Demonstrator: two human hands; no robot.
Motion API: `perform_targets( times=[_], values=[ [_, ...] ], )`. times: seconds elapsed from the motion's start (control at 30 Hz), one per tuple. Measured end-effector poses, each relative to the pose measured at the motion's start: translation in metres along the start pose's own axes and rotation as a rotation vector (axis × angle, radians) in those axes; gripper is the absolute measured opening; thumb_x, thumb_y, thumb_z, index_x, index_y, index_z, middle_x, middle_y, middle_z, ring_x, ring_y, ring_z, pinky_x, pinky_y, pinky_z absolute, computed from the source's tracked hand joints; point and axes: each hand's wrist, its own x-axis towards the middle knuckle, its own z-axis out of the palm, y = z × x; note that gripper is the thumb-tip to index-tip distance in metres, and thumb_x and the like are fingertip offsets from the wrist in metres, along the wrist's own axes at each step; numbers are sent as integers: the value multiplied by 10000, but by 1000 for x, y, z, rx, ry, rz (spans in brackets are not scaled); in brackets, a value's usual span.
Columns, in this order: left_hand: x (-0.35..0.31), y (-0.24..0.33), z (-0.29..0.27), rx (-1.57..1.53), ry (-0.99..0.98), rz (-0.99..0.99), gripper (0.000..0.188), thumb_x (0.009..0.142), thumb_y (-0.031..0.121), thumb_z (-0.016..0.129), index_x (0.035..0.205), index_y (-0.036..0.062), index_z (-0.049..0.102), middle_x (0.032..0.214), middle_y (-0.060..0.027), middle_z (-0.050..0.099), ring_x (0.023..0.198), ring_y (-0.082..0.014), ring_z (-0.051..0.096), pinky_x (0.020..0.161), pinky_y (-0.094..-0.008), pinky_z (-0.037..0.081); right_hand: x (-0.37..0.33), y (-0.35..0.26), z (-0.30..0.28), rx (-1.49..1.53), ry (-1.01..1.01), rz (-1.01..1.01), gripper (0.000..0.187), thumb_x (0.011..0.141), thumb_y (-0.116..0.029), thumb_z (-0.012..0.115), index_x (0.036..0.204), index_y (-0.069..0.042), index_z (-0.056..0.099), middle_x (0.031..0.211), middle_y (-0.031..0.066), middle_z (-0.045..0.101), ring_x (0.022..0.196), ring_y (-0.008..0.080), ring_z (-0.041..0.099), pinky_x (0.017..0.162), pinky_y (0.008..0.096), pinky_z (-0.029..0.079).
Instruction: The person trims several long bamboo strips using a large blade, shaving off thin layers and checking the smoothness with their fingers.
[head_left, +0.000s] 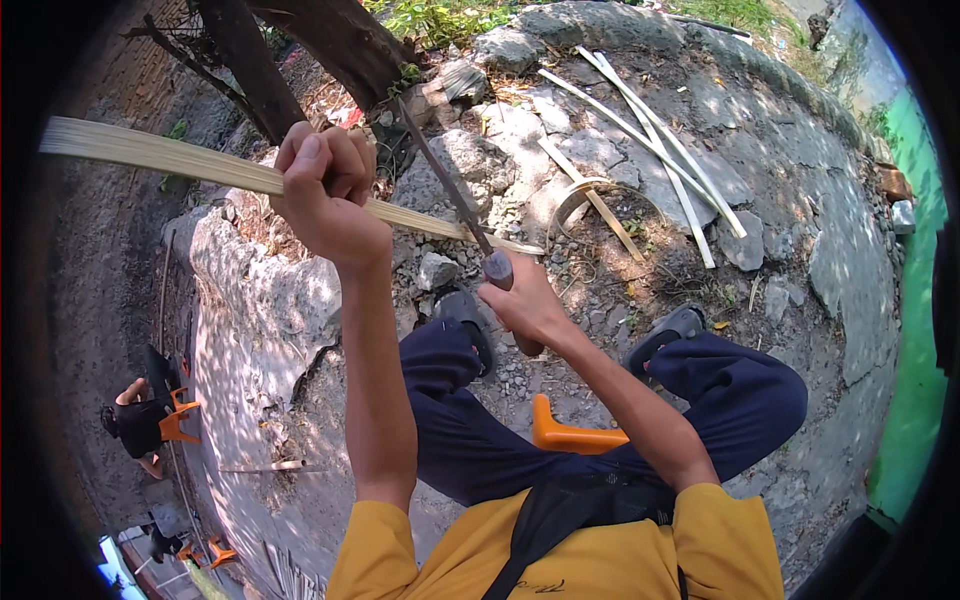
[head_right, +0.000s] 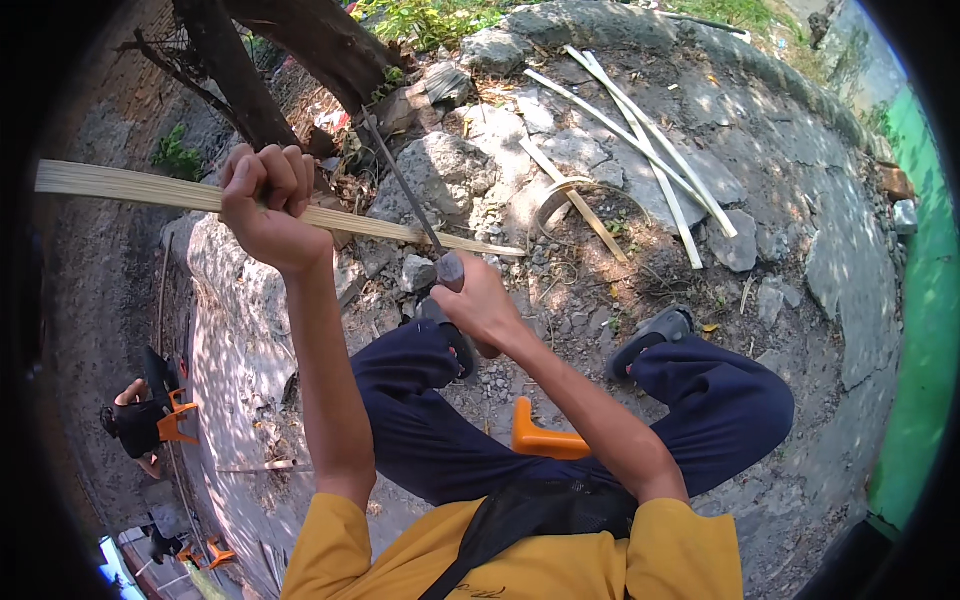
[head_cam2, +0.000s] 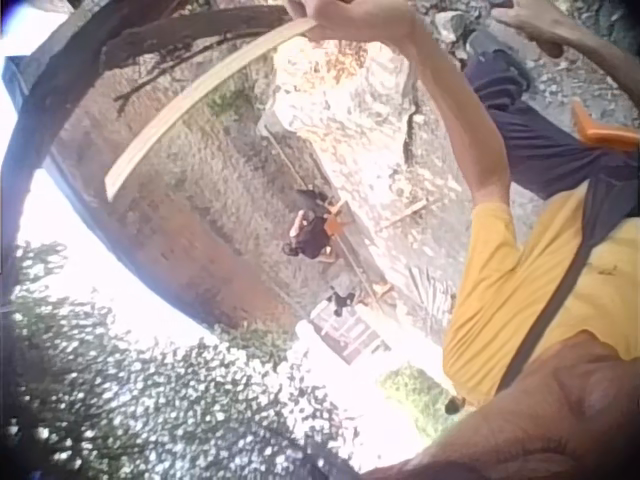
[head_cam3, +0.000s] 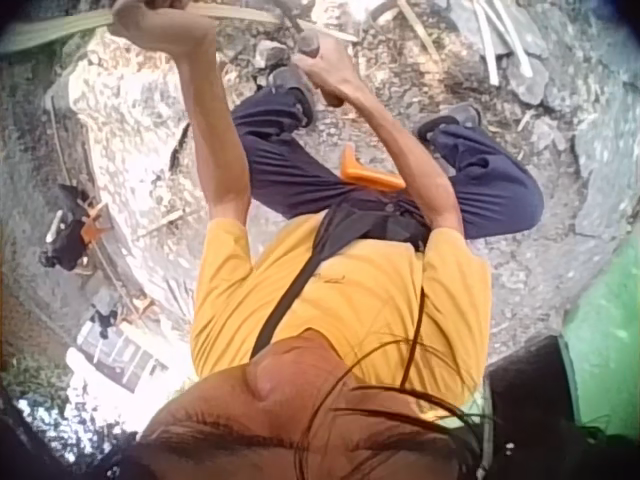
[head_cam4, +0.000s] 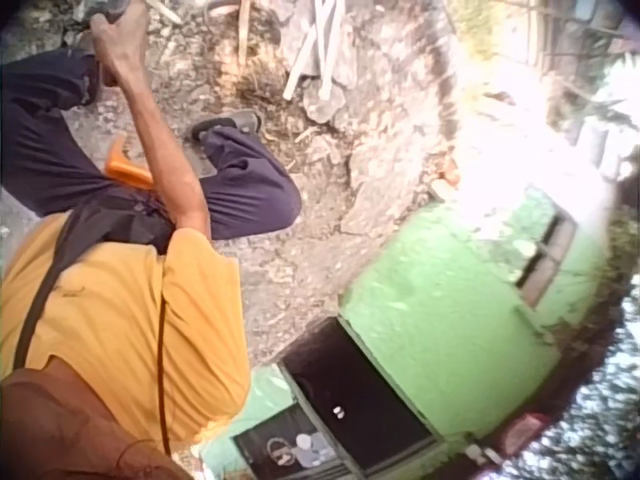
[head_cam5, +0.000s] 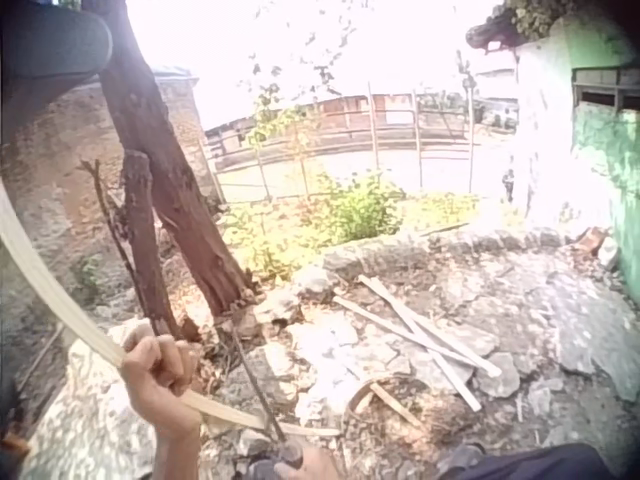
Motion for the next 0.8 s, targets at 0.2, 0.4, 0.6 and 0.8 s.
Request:
perform_targets(
  times=[0.2, 0.4, 0.6, 0.8],
  values=[
    [-6, 0, -8, 1, 19, -8, 319, 921, 186, 426, 669, 149, 235, 519, 15, 213, 465, -79, 147, 446, -271, 153, 0, -9, -11, 118, 31, -28, 229, 792, -170, 661, 908, 12, 584, 762, 111, 624, 679, 201, 594, 681, 368, 492],
    [-5, 0, 2, -60, -67, 6, 324, 918, 196, 439, 666, 149, 241, 514, 16, 220, 453, -77, 163, 439, -266, 154, -3, -13, -8, 112, 16, -144, 166, 810, -129, 642, 888, -13, 554, 678, 61, 562, 569, 156, 538, 563, 333, 456],
    [0, 3, -16, -39, -22, -21, 324, 917, 215, 432, 662, 154, 240, 516, 18, 210, 447, -82, 164, 435, -272, 149, 0, 1, 8, -54, -15, -70, 224, 788, -147, 643, 921, 20, 575, 757, 138, 621, 682, 236, 594, 666, 393, 483],
    [-2, 4, -12, -19, -10, -1, 335, 913, 229, 444, 666, 147, 232, 520, 19, 197, 454, -82, 159, 445, -276, 144, -9, -37, 0, -18, 42, -121, 220, 773, -150, 657, 877, 14, 552, 699, 96, 559, 650, 195, 524, 632, 359, 450]
  ],
)
